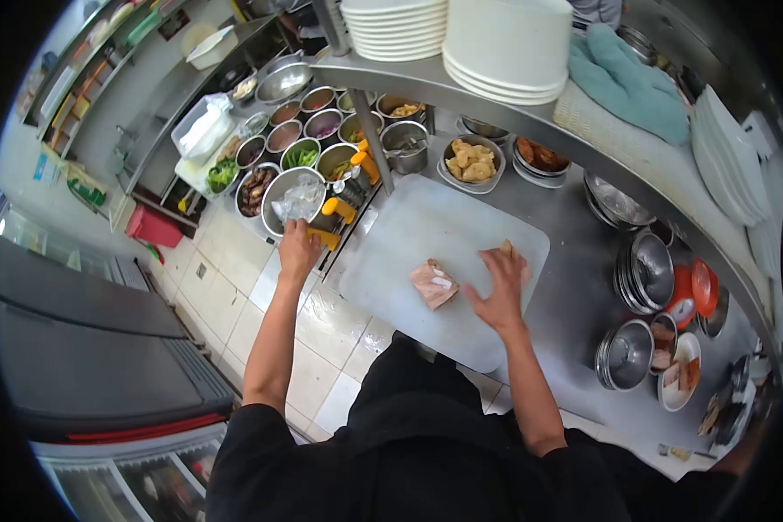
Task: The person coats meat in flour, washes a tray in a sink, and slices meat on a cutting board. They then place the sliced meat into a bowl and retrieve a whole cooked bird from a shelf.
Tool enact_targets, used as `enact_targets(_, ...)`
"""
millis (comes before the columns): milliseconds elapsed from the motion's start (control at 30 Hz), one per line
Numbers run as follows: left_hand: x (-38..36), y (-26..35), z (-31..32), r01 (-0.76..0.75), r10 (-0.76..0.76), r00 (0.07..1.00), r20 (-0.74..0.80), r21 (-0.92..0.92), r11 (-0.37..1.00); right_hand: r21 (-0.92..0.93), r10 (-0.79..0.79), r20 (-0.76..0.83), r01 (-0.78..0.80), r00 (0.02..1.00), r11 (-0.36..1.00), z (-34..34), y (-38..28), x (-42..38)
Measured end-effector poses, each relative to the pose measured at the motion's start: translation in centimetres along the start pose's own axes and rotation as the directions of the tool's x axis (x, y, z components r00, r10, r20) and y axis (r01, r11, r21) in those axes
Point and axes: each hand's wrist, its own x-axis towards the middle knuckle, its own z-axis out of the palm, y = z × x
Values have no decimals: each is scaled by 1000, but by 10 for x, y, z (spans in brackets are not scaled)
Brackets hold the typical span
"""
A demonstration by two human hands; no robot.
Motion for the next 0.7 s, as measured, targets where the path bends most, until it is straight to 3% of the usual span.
enact_targets(67, 3, -2, -2, -22, 22, 1000, 16, -21, 1000, 219, 129, 169, -165, 977, 962, 16, -22, -12)
enact_targets(133, 0, 2, -2, -12, 11, 999, -30, -33, 999, 199, 214, 162, -244, 963, 949, 34, -41, -22)
enact_targets(233, -12, -7, -2, -162, 156, 981, -118, -49, 986, 185, 305, 177, -336, 936, 924, 60, -40, -31)
enact_targets(300, -12, -14, -8, -104, 106, 994, 39, -51, 993, 184, 338, 185, -370, 923, 911, 74, -42, -34)
enact_targets(433, -4, -33, -16, -195, 217, 973, 84, -214, 957, 167, 424, 93, -434, 901, 885, 80, -49, -32)
enact_targets(500, 3, -41, -17, 0, 99, 928, 360, -265, 964, 159, 476, 83, -483, 875, 861, 81, -49, -30)
enact_targets(533, 11, -42, -11, -28, 139, 918, 371, -287, 957, 136, 462, 67, -467, 884, 874, 82, -48, -31)
enact_targets(600, 17, -51, -2, -92, 223, 816, 534, -260, 961, 103, 473, 50, -476, 879, 873, 82, -49, -34)
enact_targets(667, 16, -53, 2, -130, 267, 806, 529, -282, 951, 137, 408, 14, -406, 913, 904, 79, -51, -33)
enact_targets(700, 17, -51, 2, -157, 291, 814, 503, -292, 943, 85, 452, 38, -454, 891, 887, 75, -58, -29)
